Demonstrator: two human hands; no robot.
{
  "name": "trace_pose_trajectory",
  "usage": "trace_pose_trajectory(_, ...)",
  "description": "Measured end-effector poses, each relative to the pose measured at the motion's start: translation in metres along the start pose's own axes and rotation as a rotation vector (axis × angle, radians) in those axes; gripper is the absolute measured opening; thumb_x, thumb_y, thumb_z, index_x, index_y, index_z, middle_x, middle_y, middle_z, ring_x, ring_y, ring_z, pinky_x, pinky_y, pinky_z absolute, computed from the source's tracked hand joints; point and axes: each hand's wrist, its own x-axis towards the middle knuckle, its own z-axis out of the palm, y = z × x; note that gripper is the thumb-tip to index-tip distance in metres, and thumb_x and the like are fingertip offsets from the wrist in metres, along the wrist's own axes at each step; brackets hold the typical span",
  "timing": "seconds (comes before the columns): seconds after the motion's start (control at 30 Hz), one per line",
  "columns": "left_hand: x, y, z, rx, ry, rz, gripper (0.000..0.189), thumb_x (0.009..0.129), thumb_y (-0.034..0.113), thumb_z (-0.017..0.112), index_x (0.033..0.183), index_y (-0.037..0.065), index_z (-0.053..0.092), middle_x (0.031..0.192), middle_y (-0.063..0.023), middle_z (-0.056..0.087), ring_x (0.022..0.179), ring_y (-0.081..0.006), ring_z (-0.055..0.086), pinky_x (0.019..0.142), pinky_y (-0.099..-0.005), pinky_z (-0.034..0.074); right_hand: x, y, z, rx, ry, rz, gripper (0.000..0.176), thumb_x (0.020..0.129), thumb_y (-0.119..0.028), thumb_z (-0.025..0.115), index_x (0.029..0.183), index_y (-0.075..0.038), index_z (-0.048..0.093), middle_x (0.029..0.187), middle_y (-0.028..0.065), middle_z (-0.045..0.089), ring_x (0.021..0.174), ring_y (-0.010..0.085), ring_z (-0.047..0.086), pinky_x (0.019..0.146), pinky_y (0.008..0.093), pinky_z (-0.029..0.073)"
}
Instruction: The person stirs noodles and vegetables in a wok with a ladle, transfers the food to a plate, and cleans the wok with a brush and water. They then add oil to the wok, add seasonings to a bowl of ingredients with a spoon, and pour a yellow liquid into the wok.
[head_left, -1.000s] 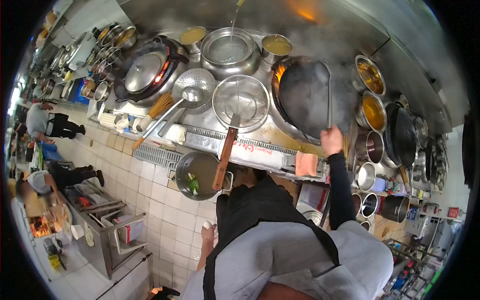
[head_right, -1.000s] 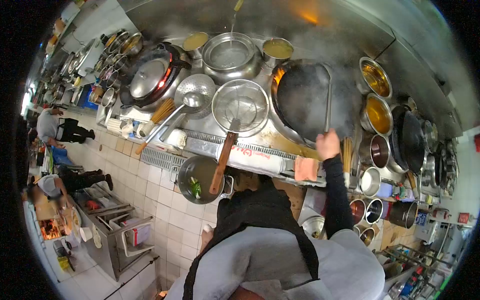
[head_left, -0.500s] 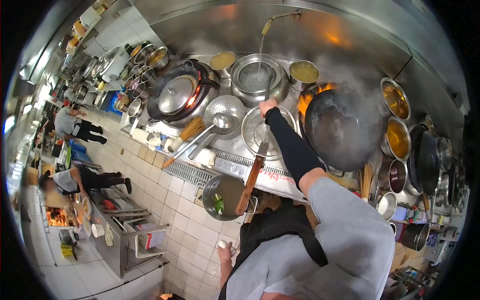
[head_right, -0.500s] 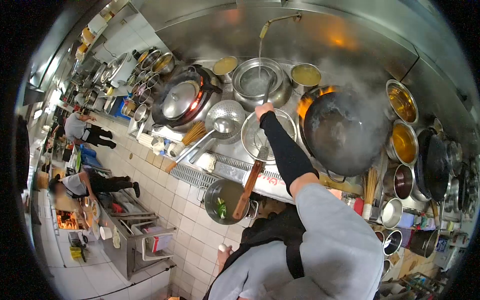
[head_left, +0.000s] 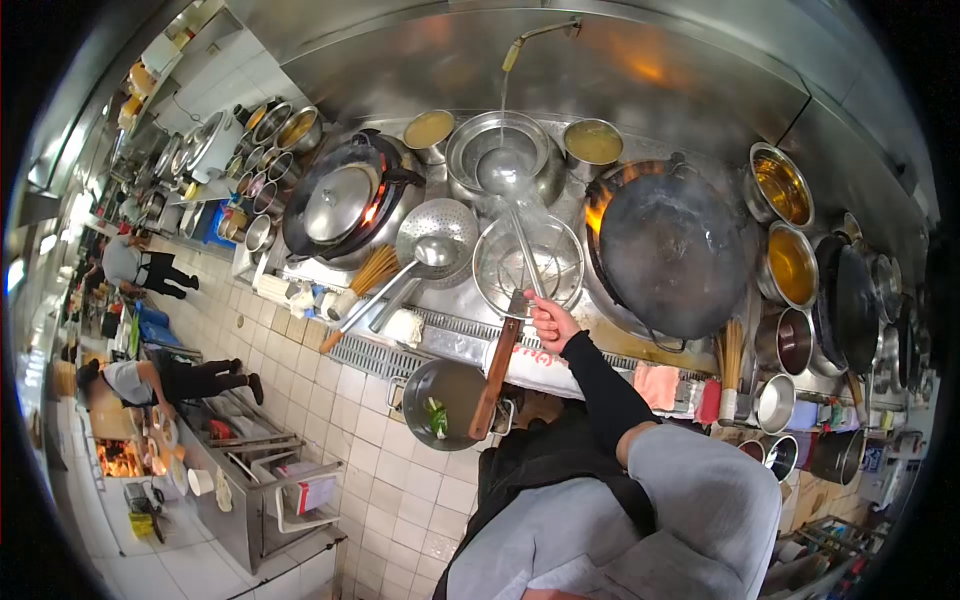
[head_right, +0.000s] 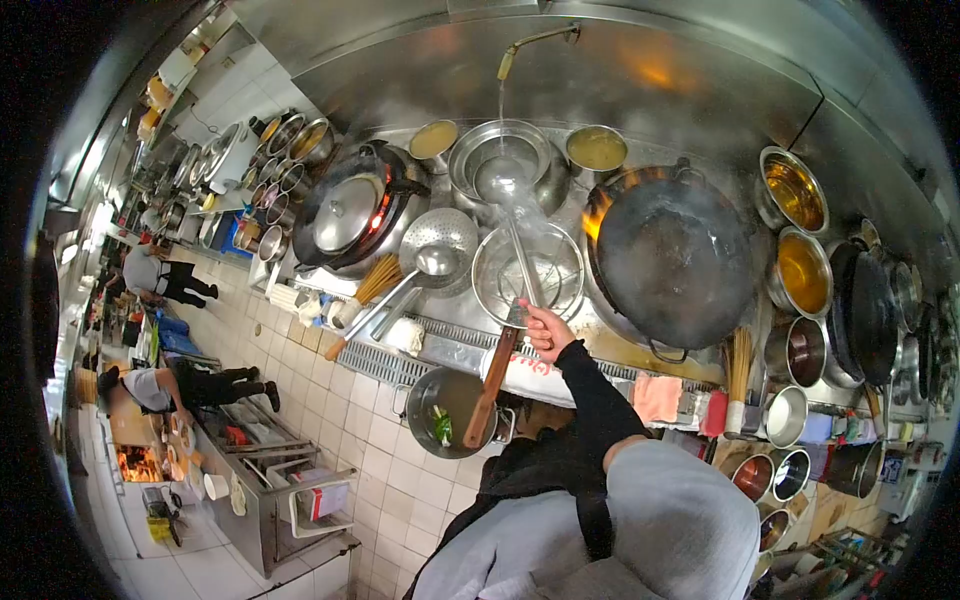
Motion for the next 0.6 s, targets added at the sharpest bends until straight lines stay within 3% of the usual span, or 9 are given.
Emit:
trace_pose_trajectory(0.17, 0.054, 0.003, -0.043, -0.417, 0.07, -0.001, 0.026, 0.085, 0.01, 0.078, 0.105, 0.003, 0.063, 0.086, -0.0082, 0.068, 0.074, -0.0217, 0.066, 0.062, -0.0387, 0.055, 0.065, -0.03, 0.037, -0.642, 0.363, -0.399, 0.015, 0.1, -0.018, 0.061, 0.112, -0.008, 0.057, 0.063, -0.0003, 0.051, 0.043, 0.0134, 0.046, 0.037, 0.0325, 0.034)
trace_pose_trajectory(0.23, 0.046, 0.061, -0.073, -0.484, 0.081, -0.008, 0.037, 0.085, 0.008, 0.078, 0.116, 0.003, 0.058, 0.092, -0.0093, 0.066, 0.076, -0.0223, 0.067, 0.059, -0.0377, 0.059, 0.124, -0.071, 0.043, -1.429, 0.53, -0.56, 0.028, 0.089, -0.021, 0.063, 0.076, 0.005, 0.065, 0.068, 0.0227, 0.068, 0.058, 0.0341, 0.07, 0.051, 0.0479, 0.053)
trace_pose_trajectory(0.27, 0.038, 0.086, -0.08, -0.558, 0.075, -0.043, 0.042, 0.085, 0.007, 0.078, 0.12, 0.003, 0.055, 0.095, -0.0099, 0.065, 0.076, -0.0224, 0.068, 0.056, -0.0375, 0.061, 0.172, -0.081, 0.031, -1.67, 0.748, -0.923, 0.034, 0.085, -0.021, 0.062, 0.072, 0.01, 0.067, 0.077, 0.0339, 0.068, 0.074, 0.0471, 0.071, 0.066, 0.0532, 0.057)
trace_pose_trajectory(0.33, 0.043, 0.092, -0.077, -0.64, 0.061, -0.067, 0.04, 0.085, 0.008, 0.078, 0.118, 0.003, 0.056, 0.095, -0.0099, 0.065, 0.076, -0.0224, 0.068, 0.054, -0.0383, 0.062, 0.193, -0.109, 0.072, -1.799, 0.707, -0.573, 0.03, 0.076, -0.017, 0.068, 0.091, 0.008, 0.075, 0.099, 0.0358, 0.07, 0.103, 0.0475, 0.069, 0.091, 0.0515, 0.055)
trace_pose_trajectory(0.4, 0.053, 0.088, -0.069, -0.664, 0.04, -0.085, 0.047, 0.084, 0.011, 0.081, 0.122, 0.003, 0.056, 0.097, -0.0109, 0.066, 0.078, -0.0228, 0.068, 0.054, -0.0389, 0.062, 0.247, -0.15, 0.066, -1.864, 0.43, -0.222, 0.024, 0.079, -0.017, 0.067, 0.085, 0.006, 0.073, 0.089, 0.0289, 0.073, 0.089, 0.037, 0.074, 0.074, 0.0462, 0.058)
trace_pose_trajectory(0.43, 0.054, 0.085, -0.062, -0.644, 0.025, -0.099, 0.047, 0.083, 0.011, 0.081, 0.122, 0.003, 0.056, 0.097, -0.0107, 0.066, 0.079, -0.0226, 0.069, 0.054, -0.0384, 0.062, 0.256, -0.172, 0.054, -1.464, 0.092, -0.193, 0.009, 0.083, -0.007, 0.062, 0.076, -0.002, 0.064, 0.075, 0.0149, 0.062, 0.069, 0.0249, 0.062, 0.06, 0.0383, 0.048)
trace_pose_trajectory(0.47, 0.051, 0.081, -0.053, -0.641, 0.024, -0.12, 0.047, 0.083, 0.012, 0.082, 0.122, 0.003, 0.057, 0.098, -0.0106, 0.066, 0.079, -0.0224, 0.069, 0.054, -0.038, 0.061, 0.263, -0.194, 0.042, -1.018, -0.172, -0.05, 0.023, 0.087, 0.004, 0.056, 0.067, -0.009, 0.054, 0.06, 0.0008, 0.051, 0.05, 0.0128, 0.051, 0.045, 0.0305, 0.039)
trace_pose_trajectory(0.5, 0.044, 0.072, -0.042, -0.654, 0.037, -0.149, 0.048, 0.082, 0.013, 0.083, 0.122, 0.003, 0.058, 0.098, -0.0104, 0.067, 0.08, -0.0222, 0.069, 0.053, -0.0376, 0.061, 0.225, -0.178, 0.07, -0.26, -0.201, -0.137, 0.028, 0.085, 0.004, 0.058, 0.069, -0.013, 0.042, 0.063, -0.0026, 0.038, 0.052, 0.0117, 0.04, 0.047, 0.0289, 0.035)
trace_pose_trajectory(0.6, 0.028, 0.036, -0.013, -0.206, 0.086, -0.131, 0.053, 0.08, 0.026, 0.086, 0.121, 0.0, 0.066, 0.11, -0.0173, 0.074, 0.097, -0.0301, 0.073, 0.077, -0.043, 0.061, 0.186, -0.179, 0.079, 0.356, -0.299, -0.006, 0.034, 0.097, 0.002, 0.05, 0.071, -0.014, 0.036, 0.066, -0.0026, 0.037, 0.052, 0.0101, 0.036, 0.051, 0.0236, 0.035)
